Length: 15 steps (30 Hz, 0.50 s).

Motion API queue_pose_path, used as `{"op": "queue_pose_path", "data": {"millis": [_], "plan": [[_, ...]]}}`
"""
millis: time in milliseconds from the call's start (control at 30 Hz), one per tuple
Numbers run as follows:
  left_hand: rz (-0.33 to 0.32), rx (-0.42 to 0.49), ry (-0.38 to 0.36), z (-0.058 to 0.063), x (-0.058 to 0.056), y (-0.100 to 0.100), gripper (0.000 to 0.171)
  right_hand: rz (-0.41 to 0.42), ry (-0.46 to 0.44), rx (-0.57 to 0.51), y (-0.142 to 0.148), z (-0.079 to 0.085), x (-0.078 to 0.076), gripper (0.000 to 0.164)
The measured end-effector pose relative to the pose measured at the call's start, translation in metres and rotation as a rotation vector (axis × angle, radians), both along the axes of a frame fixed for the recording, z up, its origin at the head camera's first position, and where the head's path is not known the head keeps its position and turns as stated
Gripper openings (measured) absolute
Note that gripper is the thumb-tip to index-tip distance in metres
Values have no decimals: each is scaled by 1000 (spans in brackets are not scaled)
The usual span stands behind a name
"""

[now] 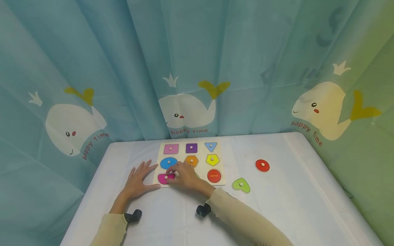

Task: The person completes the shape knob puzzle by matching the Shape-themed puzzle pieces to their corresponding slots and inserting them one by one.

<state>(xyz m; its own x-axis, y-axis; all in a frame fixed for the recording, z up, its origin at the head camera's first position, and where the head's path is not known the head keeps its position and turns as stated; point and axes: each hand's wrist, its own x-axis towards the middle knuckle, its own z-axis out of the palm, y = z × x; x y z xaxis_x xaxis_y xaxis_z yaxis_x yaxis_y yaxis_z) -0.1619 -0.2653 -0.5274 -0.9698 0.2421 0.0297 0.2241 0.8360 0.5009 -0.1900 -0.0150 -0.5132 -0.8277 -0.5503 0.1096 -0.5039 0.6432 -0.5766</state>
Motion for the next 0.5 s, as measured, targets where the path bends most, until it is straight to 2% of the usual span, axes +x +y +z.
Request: {"op": "queue_pose_path", "data": {"millis": [233,500], "plan": [[-6,-3,4,-1,0,1,90,164,24,-92,32,11,-7,32],[2,3,6,-3,0,0,91,160,-14,-88,72,23,-8,32]]}}
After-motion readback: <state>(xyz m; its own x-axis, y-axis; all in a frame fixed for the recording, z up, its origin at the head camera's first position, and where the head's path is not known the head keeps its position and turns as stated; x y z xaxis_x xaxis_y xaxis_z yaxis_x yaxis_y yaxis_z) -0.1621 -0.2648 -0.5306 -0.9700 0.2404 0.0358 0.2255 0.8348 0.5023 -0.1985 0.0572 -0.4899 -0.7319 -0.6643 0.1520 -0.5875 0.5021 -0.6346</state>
